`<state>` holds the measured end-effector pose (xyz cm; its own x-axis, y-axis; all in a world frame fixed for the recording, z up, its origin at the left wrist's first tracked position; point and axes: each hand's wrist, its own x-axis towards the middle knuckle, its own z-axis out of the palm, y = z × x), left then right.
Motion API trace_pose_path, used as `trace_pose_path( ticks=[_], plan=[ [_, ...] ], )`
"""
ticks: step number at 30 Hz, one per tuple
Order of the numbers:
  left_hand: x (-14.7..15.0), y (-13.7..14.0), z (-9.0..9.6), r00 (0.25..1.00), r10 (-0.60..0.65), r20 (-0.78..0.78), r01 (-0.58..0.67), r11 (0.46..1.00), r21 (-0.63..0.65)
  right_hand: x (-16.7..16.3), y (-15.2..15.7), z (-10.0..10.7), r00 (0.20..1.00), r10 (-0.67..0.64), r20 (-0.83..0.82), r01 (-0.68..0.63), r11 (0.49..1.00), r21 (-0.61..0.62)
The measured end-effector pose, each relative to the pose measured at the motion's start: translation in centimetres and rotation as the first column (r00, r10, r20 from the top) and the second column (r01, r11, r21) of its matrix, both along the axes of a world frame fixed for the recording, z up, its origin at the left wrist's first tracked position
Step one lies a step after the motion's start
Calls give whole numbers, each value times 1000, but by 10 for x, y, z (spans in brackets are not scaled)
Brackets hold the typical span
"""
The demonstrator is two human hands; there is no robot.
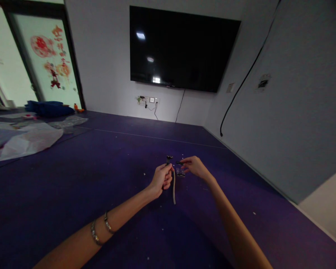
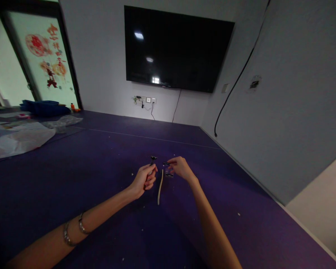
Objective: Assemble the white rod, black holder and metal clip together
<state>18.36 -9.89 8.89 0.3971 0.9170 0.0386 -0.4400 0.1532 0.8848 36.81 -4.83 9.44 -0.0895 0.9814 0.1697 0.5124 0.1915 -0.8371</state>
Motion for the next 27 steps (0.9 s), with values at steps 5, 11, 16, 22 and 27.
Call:
trace_pose_path(
  ticks=[5, 11, 16, 22, 27],
  plan=[
    [0, 2, -4, 999, 1, 32, -4, 995, 102, 2, -12, 23, 999, 49, -15, -48, 998, 45],
    [-2, 2, -9, 998, 11, -69, 8, 962, 274, 3, -22, 39, 988, 151, 14, -152, 976, 154],
    [-2, -1, -10, 985, 60, -162, 5, 927, 375, -4, -29, 44, 974, 218, 56, -225, 953, 203],
    [-2, 0, -11, 978, 73, -193, 11, 916, 401, -11, -35, 50, 971, 227, 70, -237, 943, 232],
    [-2, 2, -14, 981, 68, -183, 8, 923, 386, -12, -36, 51, 964, 257, 70, -266, 934, 237]
  ],
)
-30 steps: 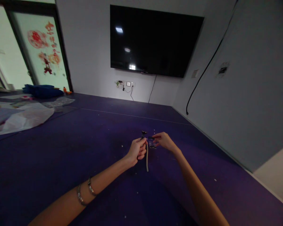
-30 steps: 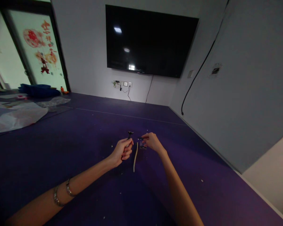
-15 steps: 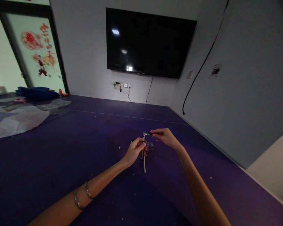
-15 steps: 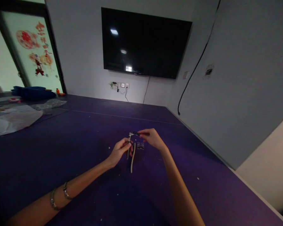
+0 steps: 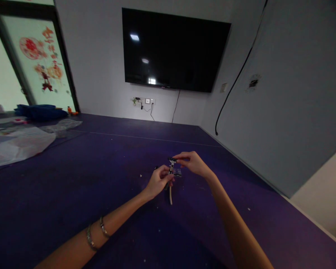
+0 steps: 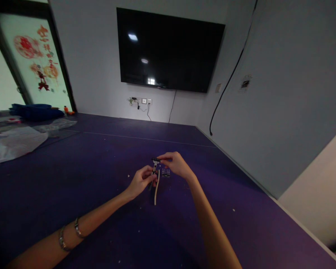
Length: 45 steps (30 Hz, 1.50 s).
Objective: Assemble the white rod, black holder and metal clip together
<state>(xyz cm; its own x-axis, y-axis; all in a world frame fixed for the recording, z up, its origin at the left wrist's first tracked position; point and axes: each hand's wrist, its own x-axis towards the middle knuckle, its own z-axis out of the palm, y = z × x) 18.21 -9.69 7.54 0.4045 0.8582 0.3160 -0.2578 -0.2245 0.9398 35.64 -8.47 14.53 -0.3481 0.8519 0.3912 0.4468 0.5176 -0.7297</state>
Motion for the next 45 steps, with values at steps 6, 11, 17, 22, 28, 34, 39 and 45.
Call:
trace_pose_path(
  ticks=[6, 11, 17, 22, 28, 34, 39, 45],
  plan=[
    [0, -1, 2, 1000, 14, 10, -14, 1000, -3, -1, -2, 2, 1000, -1, 8, 1, 1000, 6],
    [0, -1, 2, 1000, 18, 11, -18, 1000, 3, -2, -3, 2, 1000, 6, 6, -6, 1000, -3],
    [0, 0, 2, 1000, -2, 5, 2, 1000, 16, -3, -4, 4, 1000, 6, 5, -6, 1000, 3],
    [0, 0, 1, 1000, 6, 0, -6, 1000, 12, -3, -3, 3, 1000, 10, 0, -10, 1000, 9],
    [0, 4, -4, 1000, -10, -3, 10, 1000, 18, -3, -3, 3, 1000, 11, 16, -12, 999, 29],
    [0, 3, -4, 1000, -14, -16, 14, 1000, 18, -4, -5, 5, 1000, 4, 24, -5, 999, 52],
    [1, 1, -1, 1000, 10, -8, -10, 1000, 17, -5, -6, 6, 1000, 4, 8, -5, 999, 45],
    [5, -1, -3, 999, 32, 18, -32, 999, -10, -7, -9, 8, 1000, 16, 9, -16, 999, 43]
  ],
)
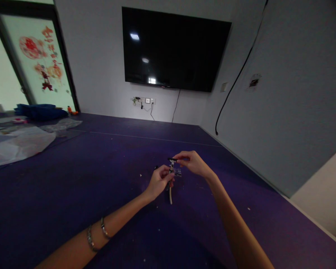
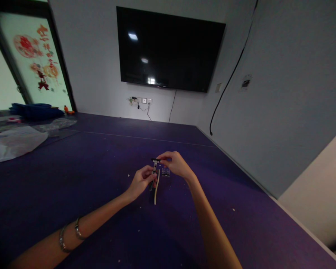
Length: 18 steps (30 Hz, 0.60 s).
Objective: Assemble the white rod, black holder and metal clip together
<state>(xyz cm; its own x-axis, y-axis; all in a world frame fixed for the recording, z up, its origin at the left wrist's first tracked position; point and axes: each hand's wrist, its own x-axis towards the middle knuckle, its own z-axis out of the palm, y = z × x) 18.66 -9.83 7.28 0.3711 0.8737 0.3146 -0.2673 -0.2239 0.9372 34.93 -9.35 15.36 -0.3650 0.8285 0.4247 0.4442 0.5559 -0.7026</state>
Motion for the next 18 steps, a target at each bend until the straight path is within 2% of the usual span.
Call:
trace_pose_path(
  ticks=[6, 11, 15, 18],
  plan=[
    [-1, 4, 6, 997, 77, -6, -77, 996, -46, 1, 4, -3, 997, -45, -56, 44, 999, -26],
    [-11, 10, 26, 984, 180, 4, -180, 983, 29, 5, 5, -3, 980, -176, -93, 174, 984, -26],
    [-20, 14, 40, 975, 220, 16, -221, 973, 60, -3, 3, -5, 991, -129, -29, 125, 987, -102],
    [-26, 14, 47, 984, 173, 40, -175, 984, 42, -15, 4, -12, 998, -62, -25, 56, 980, -193]
  ],
)
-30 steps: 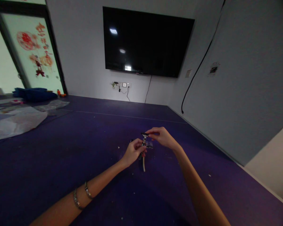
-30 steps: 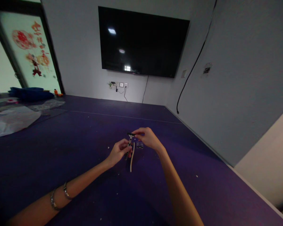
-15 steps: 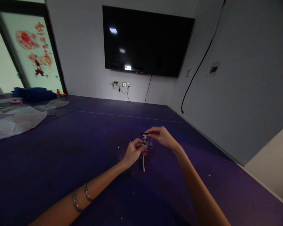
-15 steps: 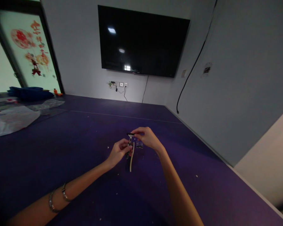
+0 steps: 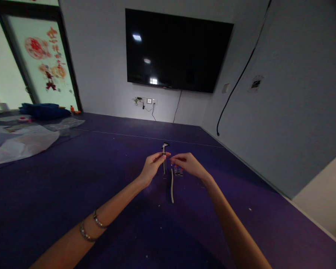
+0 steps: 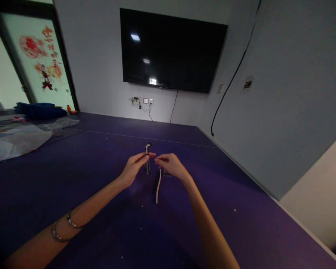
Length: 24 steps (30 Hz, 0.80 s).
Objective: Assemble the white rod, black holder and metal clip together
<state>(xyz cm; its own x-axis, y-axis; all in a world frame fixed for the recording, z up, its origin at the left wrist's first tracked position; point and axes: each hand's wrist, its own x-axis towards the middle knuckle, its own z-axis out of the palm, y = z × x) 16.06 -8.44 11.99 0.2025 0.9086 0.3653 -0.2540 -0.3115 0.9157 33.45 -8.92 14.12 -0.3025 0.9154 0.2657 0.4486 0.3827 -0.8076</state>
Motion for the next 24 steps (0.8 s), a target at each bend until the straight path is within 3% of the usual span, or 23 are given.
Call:
trace_pose_path(
  ticks=[3, 7, 12, 15, 18, 21, 24],
  plan=[
    [-5, -1, 6, 994, -87, 59, 89, 996, -31, -11, 0, -8, 991, 98, -94, -109, 987, -120],
    [-10, -3, 9, 977, -187, 107, 194, 979, -65, -20, -6, -11, 923, 233, -306, -308, 924, -227],
    [-12, -2, 10, 955, -283, 92, 291, 953, -83, -29, -14, -8, 893, 251, -374, -355, 904, -238],
    [-13, 7, 7, 957, -288, 40, 290, 951, -102, -30, -13, -7, 907, 178, -382, -284, 927, -243],
    [-18, 26, -4, 967, -242, -80, 224, 957, -185, -29, -7, -11, 939, 25, -342, -120, 959, -258],
    [-29, 47, -17, 981, -56, -187, 2, 961, -277, -27, 1, -22, 979, -150, -135, 110, 958, -265],
    [-42, 60, -27, 958, 78, -276, -157, 948, -278, -26, 8, -42, 944, -263, 197, 299, 936, -185]
  ],
)
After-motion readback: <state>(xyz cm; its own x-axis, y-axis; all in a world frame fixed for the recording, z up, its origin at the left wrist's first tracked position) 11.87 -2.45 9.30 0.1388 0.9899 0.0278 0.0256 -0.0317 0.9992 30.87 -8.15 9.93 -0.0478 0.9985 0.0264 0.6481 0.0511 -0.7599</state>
